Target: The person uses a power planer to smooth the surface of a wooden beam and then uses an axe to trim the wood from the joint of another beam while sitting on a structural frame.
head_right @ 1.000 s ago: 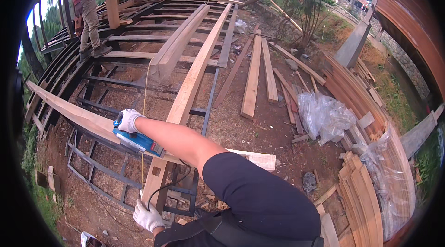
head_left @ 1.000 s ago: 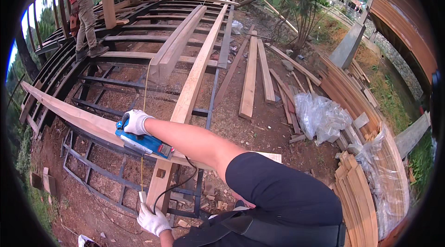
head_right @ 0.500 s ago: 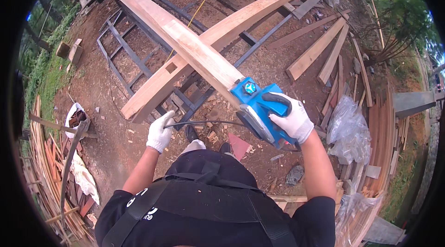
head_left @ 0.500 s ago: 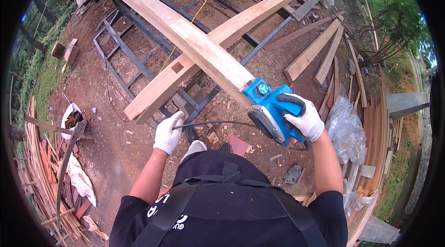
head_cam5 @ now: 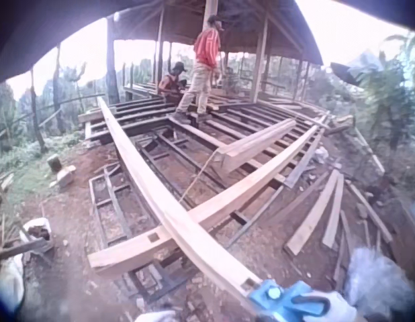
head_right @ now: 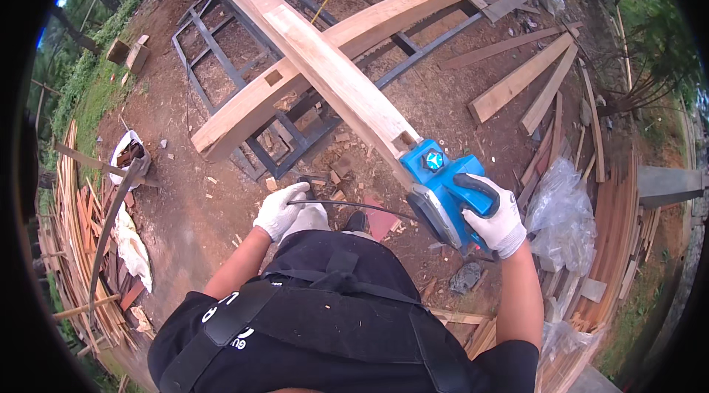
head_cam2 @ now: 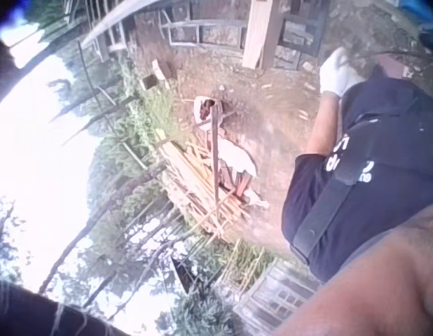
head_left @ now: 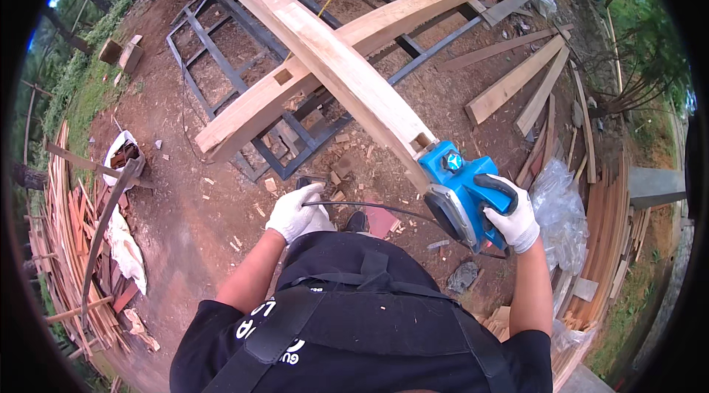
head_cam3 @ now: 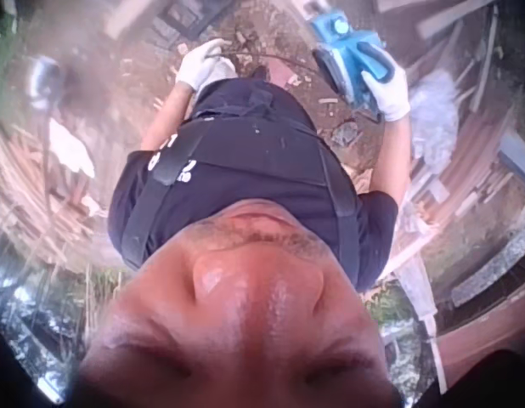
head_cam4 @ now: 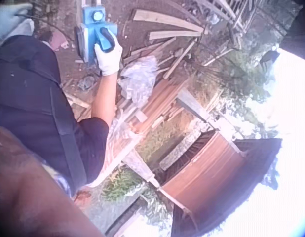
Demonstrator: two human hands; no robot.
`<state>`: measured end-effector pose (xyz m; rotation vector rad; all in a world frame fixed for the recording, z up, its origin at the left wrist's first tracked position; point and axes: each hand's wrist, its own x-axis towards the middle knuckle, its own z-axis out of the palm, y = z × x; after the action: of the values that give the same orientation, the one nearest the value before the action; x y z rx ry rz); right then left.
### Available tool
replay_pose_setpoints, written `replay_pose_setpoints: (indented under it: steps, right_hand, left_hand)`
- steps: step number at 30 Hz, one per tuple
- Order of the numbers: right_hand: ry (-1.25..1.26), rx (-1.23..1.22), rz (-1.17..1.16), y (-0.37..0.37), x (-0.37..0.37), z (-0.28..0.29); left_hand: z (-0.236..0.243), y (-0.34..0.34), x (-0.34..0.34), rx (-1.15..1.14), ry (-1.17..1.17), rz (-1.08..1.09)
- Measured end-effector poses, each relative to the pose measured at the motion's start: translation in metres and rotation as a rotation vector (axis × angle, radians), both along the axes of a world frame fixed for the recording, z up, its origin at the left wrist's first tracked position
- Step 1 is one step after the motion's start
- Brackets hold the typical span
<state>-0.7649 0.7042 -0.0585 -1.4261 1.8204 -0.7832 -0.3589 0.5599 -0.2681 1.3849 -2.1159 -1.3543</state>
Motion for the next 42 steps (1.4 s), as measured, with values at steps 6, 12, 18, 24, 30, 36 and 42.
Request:
replay_pose_setpoints:
  steps: [6, 12, 18, 24, 30, 36, 42]
  right_hand:
    - [-0.008, -0.034, 0.082, -0.091, 0.026, -0.003]
    - [-0.166, -0.030, 0.077, -0.154, 0.042, -0.020]
    - [-0.017, -0.138, 0.093, -0.219, 0.065, -0.041]
    - [-0.139, -0.102, 0.030, -0.284, 0.103, -0.038]
    - [-0.007, -0.162, 0.017, -0.326, 0.123, -0.034]
    - [-0.200, -0.087, -0.049, -0.365, 0.143, -0.039]
    - [-0.236, -0.030, -0.034, -0.401, 0.150, -0.039]
  left_hand:
    - [0.013, 0.014, 0.056, -0.073, -0.033, 0.357]
    - [0.004, 0.044, 0.142, -0.238, -0.128, 0.699]
    - [-0.014, 0.026, 0.229, -0.348, -0.363, 0.776]
    - [-0.058, 0.027, 0.350, -0.403, -0.471, 0.963]
    - [-0.083, 0.049, 0.448, -0.145, -0.406, 1.241]
    - [-0.059, 0.043, 0.490, -0.175, -0.457, 1.195]
    - [-0.021, -0.007, 0.489, -0.228, -0.480, 1.195]
